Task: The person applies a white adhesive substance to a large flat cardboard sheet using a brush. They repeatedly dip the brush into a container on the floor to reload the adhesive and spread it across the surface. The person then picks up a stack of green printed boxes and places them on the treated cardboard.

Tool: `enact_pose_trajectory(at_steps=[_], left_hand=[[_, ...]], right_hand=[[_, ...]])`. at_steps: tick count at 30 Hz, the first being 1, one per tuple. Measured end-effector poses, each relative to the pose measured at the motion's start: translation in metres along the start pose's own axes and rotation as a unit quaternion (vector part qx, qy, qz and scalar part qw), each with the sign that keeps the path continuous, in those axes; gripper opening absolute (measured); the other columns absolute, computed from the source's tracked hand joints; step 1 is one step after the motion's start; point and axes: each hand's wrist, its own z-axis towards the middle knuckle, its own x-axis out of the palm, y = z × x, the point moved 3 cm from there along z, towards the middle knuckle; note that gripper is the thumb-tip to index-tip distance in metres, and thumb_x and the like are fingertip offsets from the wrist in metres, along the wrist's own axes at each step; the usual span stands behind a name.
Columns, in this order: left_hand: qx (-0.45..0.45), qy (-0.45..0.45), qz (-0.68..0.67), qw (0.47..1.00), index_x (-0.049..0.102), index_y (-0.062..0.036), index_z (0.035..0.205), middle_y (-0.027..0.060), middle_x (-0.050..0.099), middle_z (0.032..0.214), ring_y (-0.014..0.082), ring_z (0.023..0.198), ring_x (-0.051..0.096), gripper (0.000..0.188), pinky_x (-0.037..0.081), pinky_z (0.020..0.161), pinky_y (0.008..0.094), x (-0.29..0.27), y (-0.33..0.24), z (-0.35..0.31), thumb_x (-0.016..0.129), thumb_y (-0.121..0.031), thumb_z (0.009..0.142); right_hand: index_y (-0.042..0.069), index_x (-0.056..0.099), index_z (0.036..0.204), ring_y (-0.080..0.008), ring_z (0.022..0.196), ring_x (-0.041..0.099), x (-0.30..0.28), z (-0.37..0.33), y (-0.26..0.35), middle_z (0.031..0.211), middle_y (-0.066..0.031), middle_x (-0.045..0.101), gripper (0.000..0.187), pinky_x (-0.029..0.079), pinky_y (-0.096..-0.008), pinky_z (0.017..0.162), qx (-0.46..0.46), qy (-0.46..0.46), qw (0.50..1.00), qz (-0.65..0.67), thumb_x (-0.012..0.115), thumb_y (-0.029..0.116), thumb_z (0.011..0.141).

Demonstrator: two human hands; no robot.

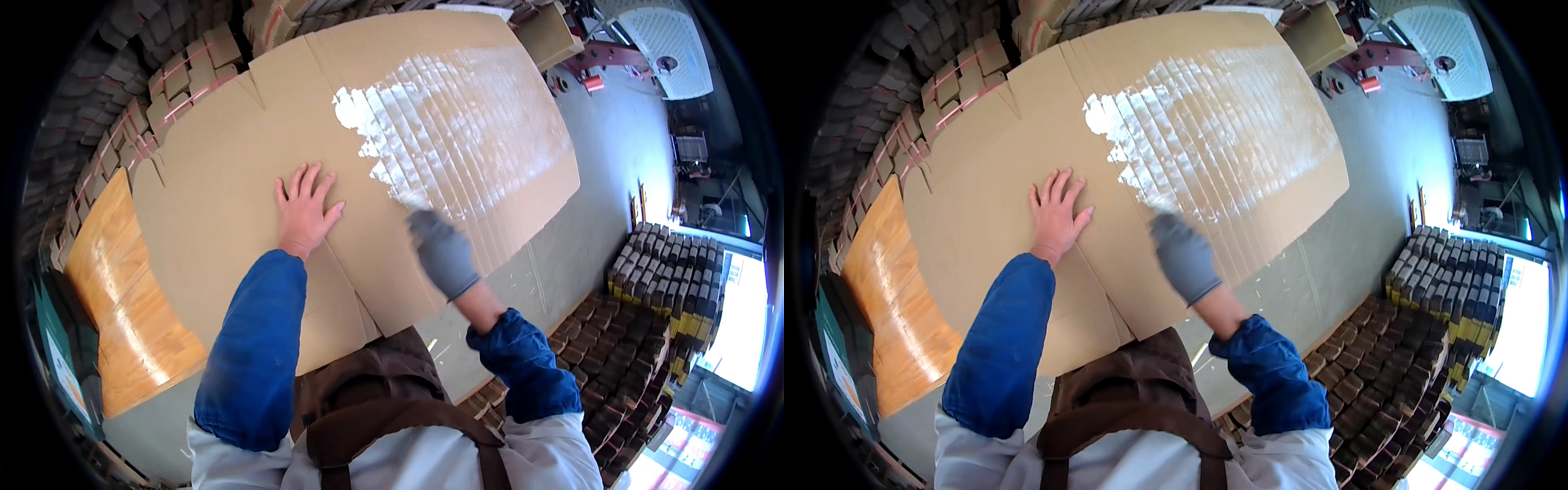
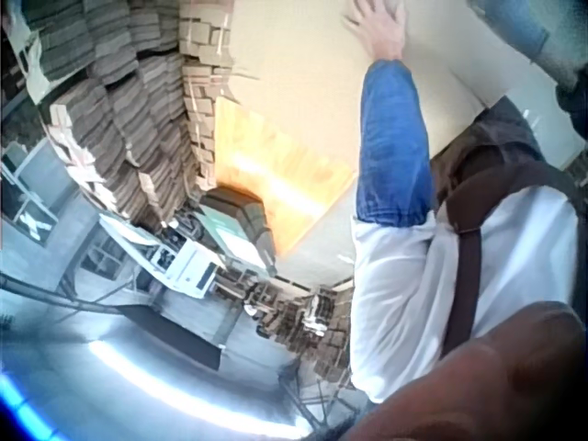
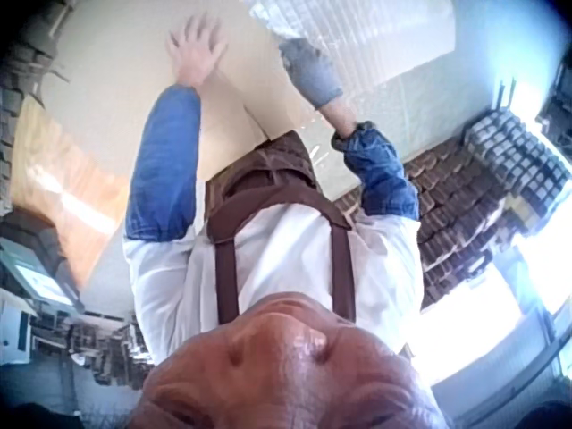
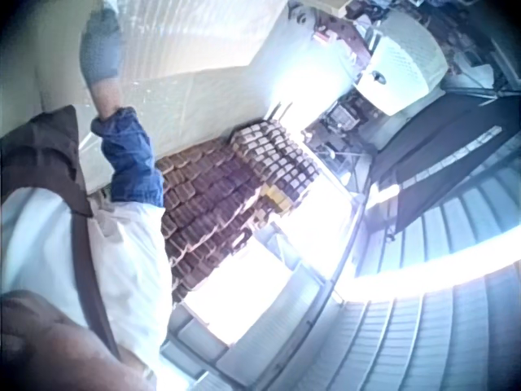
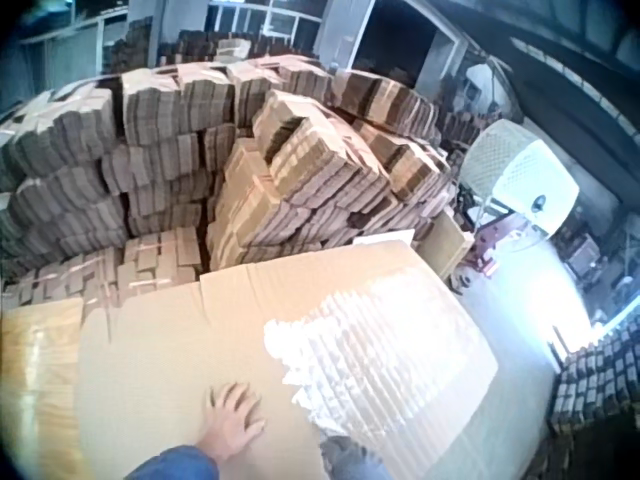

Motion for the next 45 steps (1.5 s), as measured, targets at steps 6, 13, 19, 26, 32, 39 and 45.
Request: enact_pose_trajectory(at_steps=[6, 13, 19, 26, 32, 39, 45], left_hand=[[0.004, -0.031, 0.005, 0.999, 0.053, -0.0185, 0.136, 0.0035, 0.035, 0.150, 0.0266, 0.142, 0.026, 0.054, 0.013, 0.114, 0.0632, 0.001, 0.003, -0.003, 0.059, -0.046, 0.090], [0.009, -0.019, 0.023, 1.000, 0.052, -0.0186, 0.137, 0.0047, 0.036, 0.151, 0.0288, 0.142, 0.027, 0.054, 0.014, 0.114, 0.0617, 0.002, 0.004, -0.005, 0.060, -0.044, 0.089], [0.014, -0.027, 0.033, 0.999, 0.051, -0.0177, 0.137, 0.0053, 0.036, 0.151, 0.0295, 0.141, 0.028, 0.054, 0.015, 0.113, 0.0621, 0.004, -0.001, 0.001, 0.059, -0.043, 0.090], [0.013, -0.030, 0.027, 0.999, 0.051, -0.0187, 0.137, 0.0045, 0.036, 0.151, 0.0290, 0.141, 0.028, 0.053, 0.015, 0.113, 0.0631, 0.004, -0.001, 0.003, 0.059, -0.043, 0.090], [0.018, -0.039, 0.032, 0.999, 0.051, -0.0193, 0.138, 0.0039, 0.036, 0.151, 0.0290, 0.141, 0.028, 0.054, 0.014, 0.113, 0.0624, 0.009, 0.004, -0.002, 0.060, -0.043, 0.090], [0.022, -0.037, 0.047, 0.998, 0.051, -0.0193, 0.138, 0.0046, 0.036, 0.151, 0.0295, 0.141, 0.028, 0.054, 0.015, 0.113, 0.0618, 0.010, 0.005, -0.001, 0.060, -0.043, 0.090], [0.021, -0.033, 0.041, 0.998, 0.050, -0.0213, 0.138, 0.0026, 0.034, 0.152, 0.0277, 0.142, 0.026, 0.054, 0.015, 0.114, 0.0629, 0.011, -0.001, 0.002, 0.060, -0.044, 0.090]], right_hand=[[0.011, 0.059, 0.109, -0.0323, 0.069, 0.066, -0.014, -0.002, -0.013, 0.092, -0.0153, 0.064, 0.020, 0.053, -0.0459, 0.054, 0.049, 0.014, 0.999, 0.019, 0.052, 0.014, 0.091], [0.011, 0.063, 0.111, -0.0322, 0.090, 0.067, -0.015, -0.027, -0.022, 0.114, -0.0100, 0.064, 0.028, 0.055, -0.0444, 0.073, 0.035, 0.018, 0.996, 0.075, 0.055, 0.006, 0.085], [0.013, 0.065, 0.108, -0.0344, 0.089, 0.067, 0.001, -0.042, -0.059, 0.116, -0.0097, 0.064, 0.025, 0.055, -0.0440, 0.074, 0.089, 0.069, 0.993, 0.024, 0.056, 0.006, 0.086], [0.015, 0.063, 0.111, -0.0308, 0.084, 0.068, -0.029, -0.063, -0.035, 0.109, -0.0073, 0.066, 0.026, 0.056, -0.0433, 0.069, -0.094, 0.079, 0.990, 0.066, 0.055, 0.010, 0.087], [0.013, 0.064, 0.112, -0.0293, 0.098, 0.065, -0.053, -0.059, -0.035, 0.123, -0.0055, 0.064, 0.026, 0.056, -0.0405, 0.080, -0.117, 0.098, 0.988, 0.014, 0.055, 0.013, 0.087], [0.009, 0.061, 0.101, -0.0332, 0.090, 0.063, -0.049, -0.044, -0.063, 0.104, -0.0144, 0.063, 0.016, 0.054, -0.0430, 0.072, -0.096, 0.114, 0.989, -0.006, 0.057, 0.010, 0.085], [0.009, 0.060, 0.100, -0.0333, 0.092, 0.063, -0.028, -0.054, -0.098, 0.102, -0.0116, 0.064, 0.019, 0.054, -0.0441, 0.074, -0.026, 0.079, 0.995, -0.048, 0.058, 0.008, 0.082]])
